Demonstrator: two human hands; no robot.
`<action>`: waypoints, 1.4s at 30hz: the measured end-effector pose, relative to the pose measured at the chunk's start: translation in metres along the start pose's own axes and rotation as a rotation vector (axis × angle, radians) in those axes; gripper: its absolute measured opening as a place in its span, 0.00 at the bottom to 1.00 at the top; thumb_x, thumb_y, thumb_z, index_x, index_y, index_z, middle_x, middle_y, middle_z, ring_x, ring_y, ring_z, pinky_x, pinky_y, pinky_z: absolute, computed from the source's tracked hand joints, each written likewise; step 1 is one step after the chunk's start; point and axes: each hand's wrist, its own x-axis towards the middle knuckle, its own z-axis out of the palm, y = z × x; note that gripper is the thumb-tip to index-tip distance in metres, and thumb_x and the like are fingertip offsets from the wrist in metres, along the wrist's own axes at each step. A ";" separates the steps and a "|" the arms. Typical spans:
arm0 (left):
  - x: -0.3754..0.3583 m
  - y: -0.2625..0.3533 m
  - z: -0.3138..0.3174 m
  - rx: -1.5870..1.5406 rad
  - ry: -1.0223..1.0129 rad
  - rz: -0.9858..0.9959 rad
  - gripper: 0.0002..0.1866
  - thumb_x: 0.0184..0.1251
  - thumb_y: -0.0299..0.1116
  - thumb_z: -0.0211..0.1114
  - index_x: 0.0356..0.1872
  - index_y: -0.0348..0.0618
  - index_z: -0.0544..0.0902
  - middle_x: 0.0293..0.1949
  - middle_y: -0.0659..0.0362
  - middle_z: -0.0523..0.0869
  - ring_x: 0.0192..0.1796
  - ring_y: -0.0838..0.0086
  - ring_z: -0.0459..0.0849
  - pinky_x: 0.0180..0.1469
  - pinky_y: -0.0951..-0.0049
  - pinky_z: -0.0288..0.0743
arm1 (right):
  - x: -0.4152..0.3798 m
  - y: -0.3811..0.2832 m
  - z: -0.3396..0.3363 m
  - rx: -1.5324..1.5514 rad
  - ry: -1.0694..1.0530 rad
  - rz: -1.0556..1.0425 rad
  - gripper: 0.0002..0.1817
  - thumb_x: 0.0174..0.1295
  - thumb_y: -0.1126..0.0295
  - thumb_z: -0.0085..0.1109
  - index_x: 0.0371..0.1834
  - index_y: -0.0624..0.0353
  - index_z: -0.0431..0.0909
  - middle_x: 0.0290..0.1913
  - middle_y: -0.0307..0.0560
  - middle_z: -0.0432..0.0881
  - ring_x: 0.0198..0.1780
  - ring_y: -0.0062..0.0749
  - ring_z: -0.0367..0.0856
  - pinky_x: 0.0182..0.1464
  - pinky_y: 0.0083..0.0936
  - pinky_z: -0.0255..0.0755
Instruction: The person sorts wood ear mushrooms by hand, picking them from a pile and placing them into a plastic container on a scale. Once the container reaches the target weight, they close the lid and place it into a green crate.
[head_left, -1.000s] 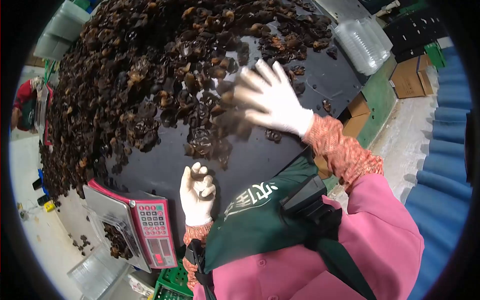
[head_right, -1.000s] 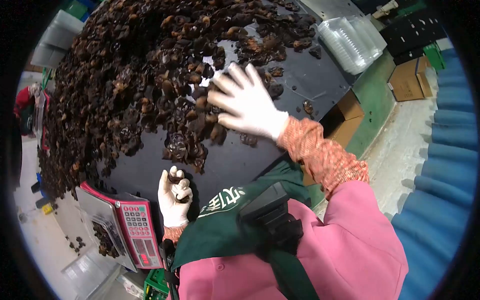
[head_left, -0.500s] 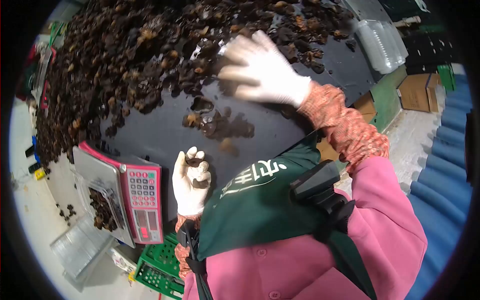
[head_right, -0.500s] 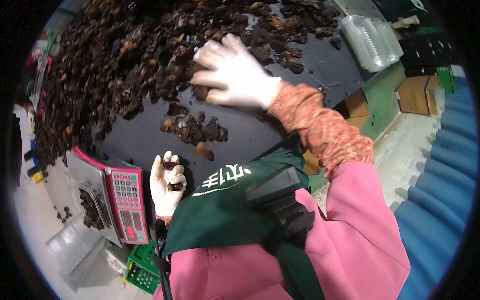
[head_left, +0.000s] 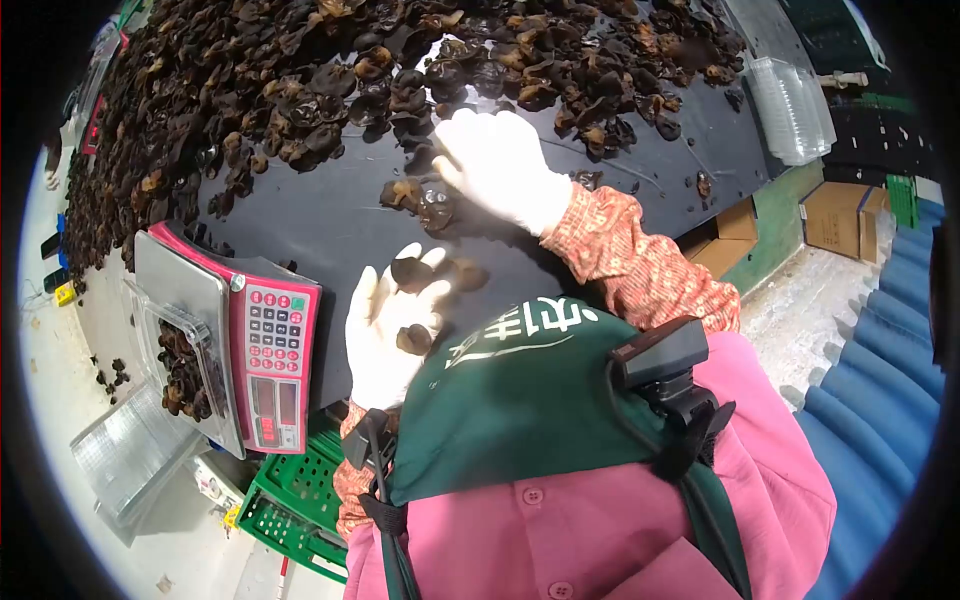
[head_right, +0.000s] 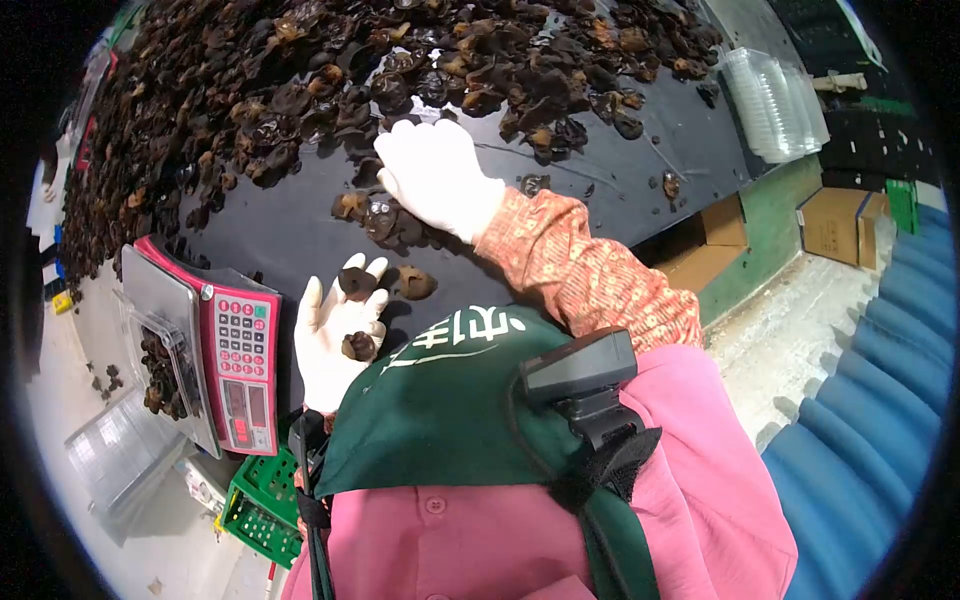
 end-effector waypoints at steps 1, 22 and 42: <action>-0.001 0.000 -0.005 -0.091 -0.092 -0.035 0.30 0.80 0.51 0.49 0.73 0.40 0.66 0.72 0.46 0.69 0.62 0.56 0.78 0.48 0.63 0.80 | 0.002 -0.001 -0.006 0.028 -0.015 0.056 0.10 0.58 0.60 0.63 0.31 0.54 0.78 0.29 0.46 0.79 0.33 0.45 0.81 0.37 0.40 0.73; 0.002 0.000 -0.010 -0.062 0.120 -0.063 0.21 0.79 0.47 0.53 0.54 0.39 0.81 0.50 0.49 0.86 0.43 0.67 0.84 0.36 0.73 0.80 | 0.020 -0.005 -0.062 0.825 -0.140 0.616 0.17 0.65 0.66 0.58 0.52 0.65 0.82 0.44 0.54 0.87 0.43 0.39 0.86 0.46 0.28 0.77; 0.000 -0.006 -0.004 0.157 0.116 -0.087 0.24 0.76 0.51 0.56 0.64 0.48 0.78 0.58 0.51 0.84 0.52 0.63 0.84 0.38 0.70 0.80 | 0.012 0.013 -0.024 0.092 -0.109 0.116 0.05 0.59 0.69 0.63 0.35 0.57 0.84 0.33 0.44 0.85 0.33 0.34 0.85 0.38 0.30 0.77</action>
